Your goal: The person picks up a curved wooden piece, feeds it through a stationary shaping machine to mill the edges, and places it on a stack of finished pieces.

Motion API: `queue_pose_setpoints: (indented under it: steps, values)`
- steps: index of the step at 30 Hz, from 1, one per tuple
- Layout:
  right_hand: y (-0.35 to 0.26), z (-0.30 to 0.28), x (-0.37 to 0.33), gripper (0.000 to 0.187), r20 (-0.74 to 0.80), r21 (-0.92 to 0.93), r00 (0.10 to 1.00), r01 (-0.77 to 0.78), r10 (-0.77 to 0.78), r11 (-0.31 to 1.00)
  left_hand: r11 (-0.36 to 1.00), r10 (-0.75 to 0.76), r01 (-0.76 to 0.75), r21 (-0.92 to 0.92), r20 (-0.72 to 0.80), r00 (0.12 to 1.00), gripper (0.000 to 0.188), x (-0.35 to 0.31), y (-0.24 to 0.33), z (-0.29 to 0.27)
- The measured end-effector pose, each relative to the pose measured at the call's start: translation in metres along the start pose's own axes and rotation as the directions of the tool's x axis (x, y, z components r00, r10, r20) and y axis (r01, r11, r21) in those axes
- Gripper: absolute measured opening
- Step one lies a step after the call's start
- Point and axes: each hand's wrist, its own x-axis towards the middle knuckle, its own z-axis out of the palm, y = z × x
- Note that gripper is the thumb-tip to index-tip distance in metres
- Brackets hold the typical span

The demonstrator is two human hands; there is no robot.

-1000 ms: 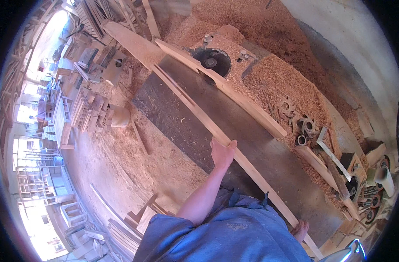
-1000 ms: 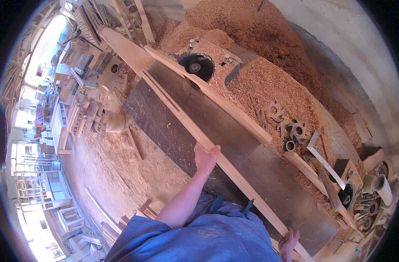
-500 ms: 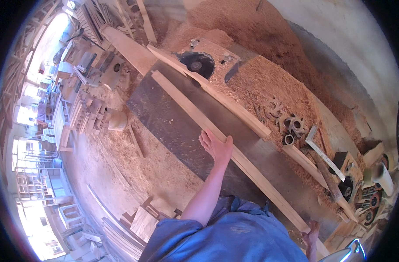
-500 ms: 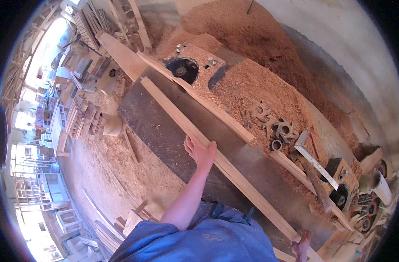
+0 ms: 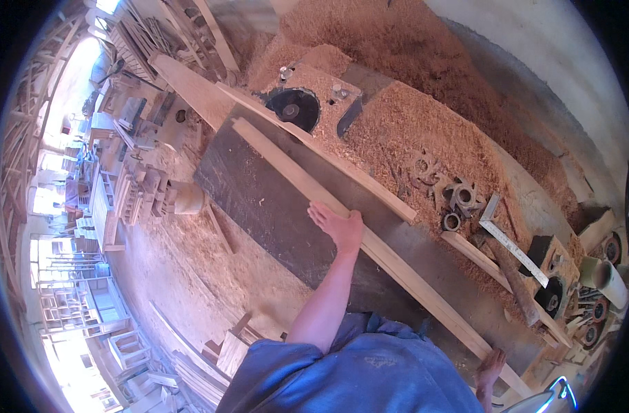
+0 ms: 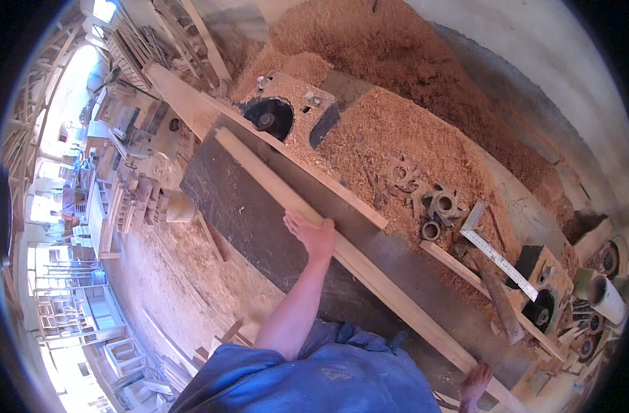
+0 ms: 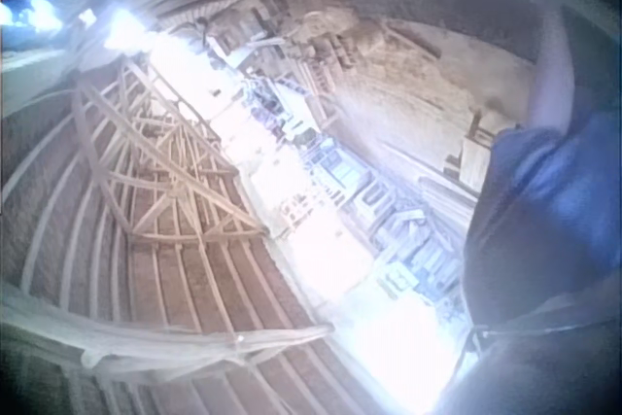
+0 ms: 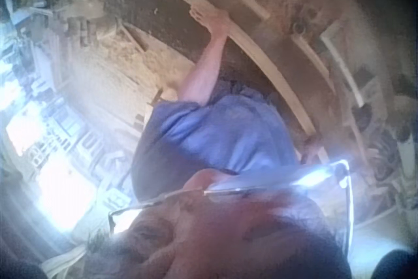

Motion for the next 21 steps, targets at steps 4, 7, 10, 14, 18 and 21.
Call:
queue_pose_setpoints:
  steps: [4, 7, 10, 14, 18, 21]
  values:
    - [-0.004, -0.011, 0.01, 0.032, 0.055, -0.044, 0.998, -0.023, 0.025, 0.999, 0.993, -0.032, 0.026, -0.113, -0.05, 0.998, 0.08, 0.004, -0.006, 0.015]
    - [-0.001, -0.006, 0.008, 0.033, 0.01, -0.04, 0.999, -0.033, 0.034, 0.999, 0.983, -0.11, 0.097, -0.156, -0.076, 0.991, 0.068, 0.039, -0.019, 0.018]
    - [0.013, 0.013, 0.008, 0.037, -0.085, -0.082, 0.996, 0.009, -0.016, 0.997, 0.992, -0.117, 0.111, -0.063, -0.097, 0.988, 0.062, 0.07, -0.022, 0.023]
    - [-0.003, -0.004, 0.03, 0.04, 0.078, -0.035, 0.996, -0.036, 0.039, 0.999, 0.993, -0.12, 0.119, -0.018, -0.091, 0.989, 0.059, 0.088, -0.004, 0.03]
    - [0.01, 0.007, 0.045, 0.039, 0.013, -0.087, 1.0, -0.006, 0.008, 0.996, 0.99, -0.132, 0.127, -0.064, -0.081, 0.988, 0.067, 0.107, 0.002, 0.035]
    - [0.019, 0.017, 0.061, 0.041, -0.091, -0.109, 0.995, 0.032, -0.042, 0.994, 0.986, -0.161, 0.156, -0.06, -0.079, 0.984, 0.068, 0.121, 0.007, 0.039]
